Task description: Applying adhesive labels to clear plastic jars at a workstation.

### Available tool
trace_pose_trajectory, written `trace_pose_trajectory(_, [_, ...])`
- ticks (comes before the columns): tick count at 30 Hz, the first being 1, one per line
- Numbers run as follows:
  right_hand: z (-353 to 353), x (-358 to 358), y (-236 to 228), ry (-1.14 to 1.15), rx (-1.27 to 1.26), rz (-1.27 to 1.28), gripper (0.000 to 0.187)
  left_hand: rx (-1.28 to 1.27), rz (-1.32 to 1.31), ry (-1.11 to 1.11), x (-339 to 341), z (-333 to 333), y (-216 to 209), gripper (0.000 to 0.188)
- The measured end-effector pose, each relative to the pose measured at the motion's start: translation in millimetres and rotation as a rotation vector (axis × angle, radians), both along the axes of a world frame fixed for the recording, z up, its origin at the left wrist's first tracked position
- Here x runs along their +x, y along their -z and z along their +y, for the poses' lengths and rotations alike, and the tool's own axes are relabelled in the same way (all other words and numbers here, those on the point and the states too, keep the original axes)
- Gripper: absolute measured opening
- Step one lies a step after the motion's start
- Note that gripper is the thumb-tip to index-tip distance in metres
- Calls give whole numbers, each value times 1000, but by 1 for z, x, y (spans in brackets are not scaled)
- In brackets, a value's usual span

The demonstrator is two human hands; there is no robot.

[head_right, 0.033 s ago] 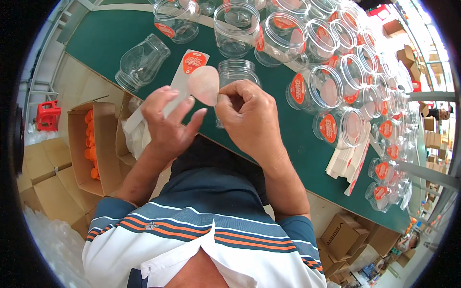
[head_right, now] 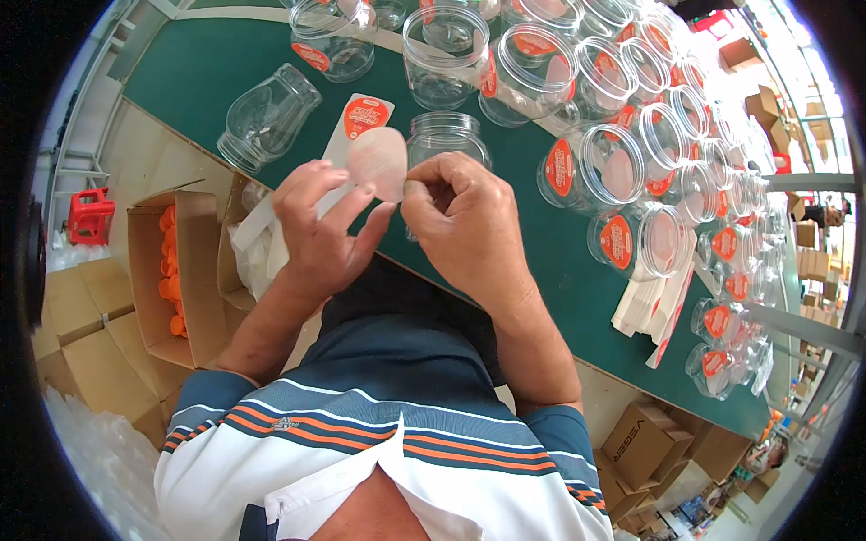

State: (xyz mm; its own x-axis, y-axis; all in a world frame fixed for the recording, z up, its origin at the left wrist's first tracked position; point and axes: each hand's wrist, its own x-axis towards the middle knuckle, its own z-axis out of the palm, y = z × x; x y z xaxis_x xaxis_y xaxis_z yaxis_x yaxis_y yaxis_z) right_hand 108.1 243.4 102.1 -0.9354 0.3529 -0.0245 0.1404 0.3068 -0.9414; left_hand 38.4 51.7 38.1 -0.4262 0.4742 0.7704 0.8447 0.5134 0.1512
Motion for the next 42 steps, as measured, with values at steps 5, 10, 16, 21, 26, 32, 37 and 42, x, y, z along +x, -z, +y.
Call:
trace_pose_trajectory(5, [-4, 2, -5, -78, -282, 36, 13, 208, -340, 228, -11, 18, 4, 55])
trace_pose_trajectory(10, [-7, -7, 17, 16, -454, 278, 17, 982, -1402, 552, 9, 33, -18, 43])
trace_pose_trajectory(16, [13, -8, 25, 101, -581, 303, 17, 1013, -1390, 520, 22, 46, -17, 49])
trace_pose_trajectory(21, [47, -10, 20, 139, -514, 324, 14, 240, -629, 224, 36, 51, -5, 52])
trace_pose_trajectory(26, [73, -9, 11, 36, -303, 236, 13, -133, -336, 308, 33, 47, 14, 36])
trace_pose_trajectory(32, [74, -9, 8, -117, 111, -8, 20, -15, -411, 367, 7, 19, 26, 43])
trace_pose_trajectory(37, [56, -9, 8, -89, 168, -70, 21, 101, -492, 314, 10, 23, 36, 56])
trace_pose_trajectory(42, [42, -11, 8, -79, 187, -108, 20, 184, -523, 329, 9, 25, 48, 67])
